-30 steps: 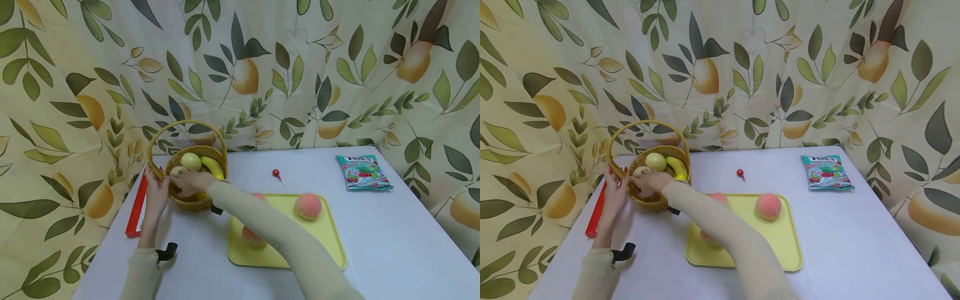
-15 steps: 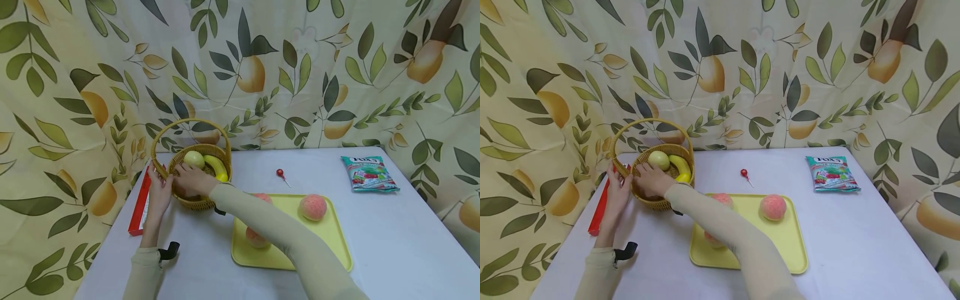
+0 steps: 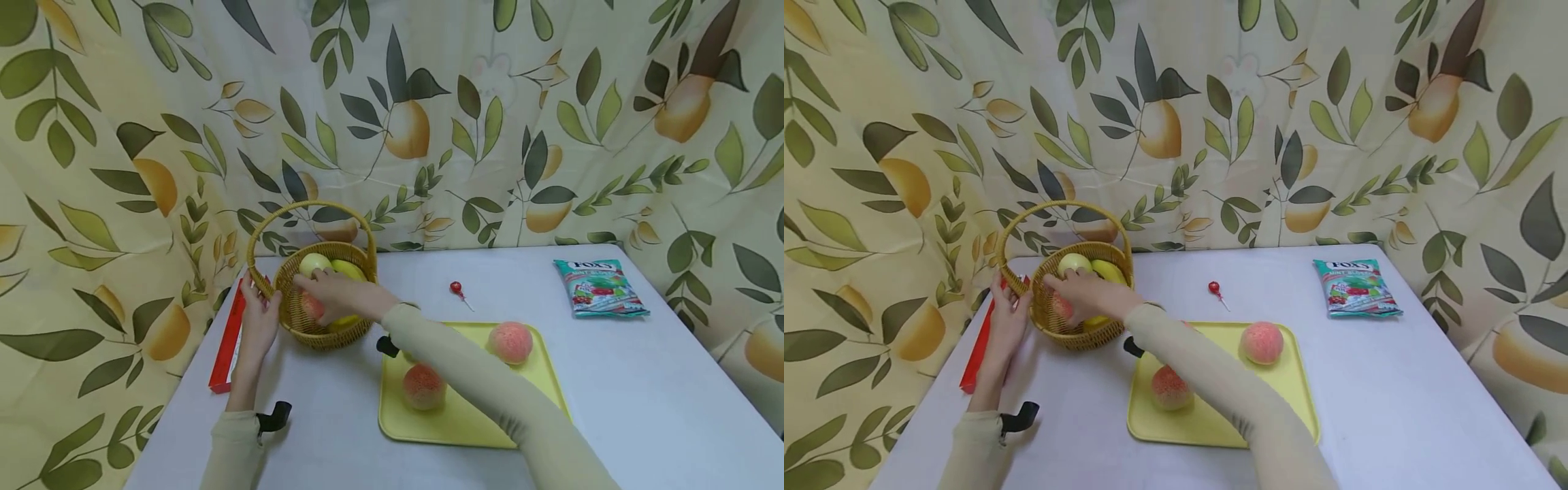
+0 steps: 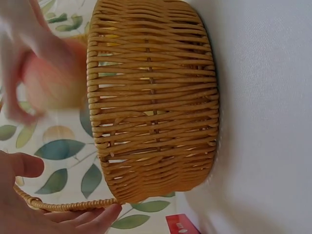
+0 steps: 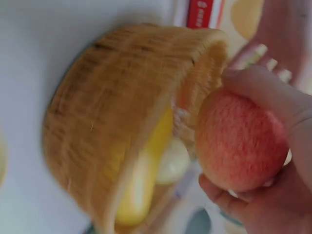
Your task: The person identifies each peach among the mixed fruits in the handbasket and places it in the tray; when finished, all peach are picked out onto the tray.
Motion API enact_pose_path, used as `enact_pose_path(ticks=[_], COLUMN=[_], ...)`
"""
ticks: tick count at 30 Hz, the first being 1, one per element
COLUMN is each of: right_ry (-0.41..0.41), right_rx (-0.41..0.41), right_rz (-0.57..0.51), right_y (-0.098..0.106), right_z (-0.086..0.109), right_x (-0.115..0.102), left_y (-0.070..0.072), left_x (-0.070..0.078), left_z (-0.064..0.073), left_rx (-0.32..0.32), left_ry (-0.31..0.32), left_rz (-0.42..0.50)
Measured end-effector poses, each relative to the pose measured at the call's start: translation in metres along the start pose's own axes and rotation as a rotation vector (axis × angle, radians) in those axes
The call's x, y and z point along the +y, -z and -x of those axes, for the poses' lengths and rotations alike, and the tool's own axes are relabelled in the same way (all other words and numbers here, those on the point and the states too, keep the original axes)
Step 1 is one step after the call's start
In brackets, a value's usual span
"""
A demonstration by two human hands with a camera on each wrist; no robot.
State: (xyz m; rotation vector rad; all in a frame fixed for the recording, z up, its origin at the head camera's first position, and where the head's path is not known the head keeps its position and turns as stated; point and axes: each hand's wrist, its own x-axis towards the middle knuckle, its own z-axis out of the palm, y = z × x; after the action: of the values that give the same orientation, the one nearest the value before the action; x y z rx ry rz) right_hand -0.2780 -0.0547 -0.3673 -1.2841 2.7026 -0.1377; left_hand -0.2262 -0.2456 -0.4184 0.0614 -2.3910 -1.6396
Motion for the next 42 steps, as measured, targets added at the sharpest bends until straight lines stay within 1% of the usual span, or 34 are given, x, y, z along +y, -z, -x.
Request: enact_pose_path(ticks=[2,4,6,7,11,13,16,18,21,24,26,28,30,34,37,40,42], right_ry=[0.024,0.041,0.031,0.014,-0.099,-0.167,-0.269,-0.332,-0.387,-0.447,-0.495,-0.549,-0.579,-0.598,-0.607,-0.604,-0.592], right_rx=[0.049,0.092,0.134,0.164,0.262,0.295,0.342,0.37,0.421,0.454,0.467,0.451,0.428,0.339,0.297,0.291,0.304], right_rz=[-0.016,-0.036,-0.079,-0.098,-0.213,-0.268,-0.337,-0.34,-0.321,-0.264,-0.266,-0.272,-0.287,-0.295,-0.301,-0.309,-0.306], right_y=[0.004,0.006,0.004,0.002,-0.007,-0.012,-0.022,-0.032,-0.049,-0.064,-0.071,-0.074,-0.077,-0.085,-0.092,-0.098,-0.102], right_z=[0.022,0.051,0.082,0.098,0.163,0.196,0.244,0.271,0.302,0.323,0.333,0.339,0.342,0.344,0.346,0.349,0.35], right_x=[0.005,0.01,0.017,0.02,0.031,0.036,0.042,0.044,0.046,0.045,0.044,0.045,0.047,0.052,0.054,0.054,0.054], left_y=[0.0,0.0,0.0,0.0,0.0,0.001,0.001,0.0,-0.001,-0.001,0.0,0.0,0.0,-0.001,-0.002,-0.003,-0.003], left_x=[-0.003,-0.005,-0.005,-0.005,-0.004,-0.003,-0.001,-0.001,-0.002,-0.002,0.001,0.002,0.003,0.0,-0.001,-0.002,-0.002], left_z=[0.001,0.001,0.001,0.0,-0.002,-0.003,-0.004,-0.004,-0.002,-0.001,-0.001,-0.002,-0.003,-0.004,-0.003,-0.003,-0.002], left_rx=[0.004,0.004,-0.006,-0.01,-0.003,0.004,-0.001,-0.002,0.006,0.011,0.001,0.001,0.005,0.02,0.022,0.019,0.021], left_ry=[-0.009,-0.02,-0.032,-0.039,-0.048,-0.049,-0.04,-0.029,-0.012,-0.02,-0.013,-0.017,-0.012,-0.015,-0.013,-0.013,-0.011], left_rz=[0.004,0.008,0.014,0.016,0.007,0.01,0.021,0.028,0.02,0.031,0.039,0.043,0.043,0.038,0.034,0.033,0.02])
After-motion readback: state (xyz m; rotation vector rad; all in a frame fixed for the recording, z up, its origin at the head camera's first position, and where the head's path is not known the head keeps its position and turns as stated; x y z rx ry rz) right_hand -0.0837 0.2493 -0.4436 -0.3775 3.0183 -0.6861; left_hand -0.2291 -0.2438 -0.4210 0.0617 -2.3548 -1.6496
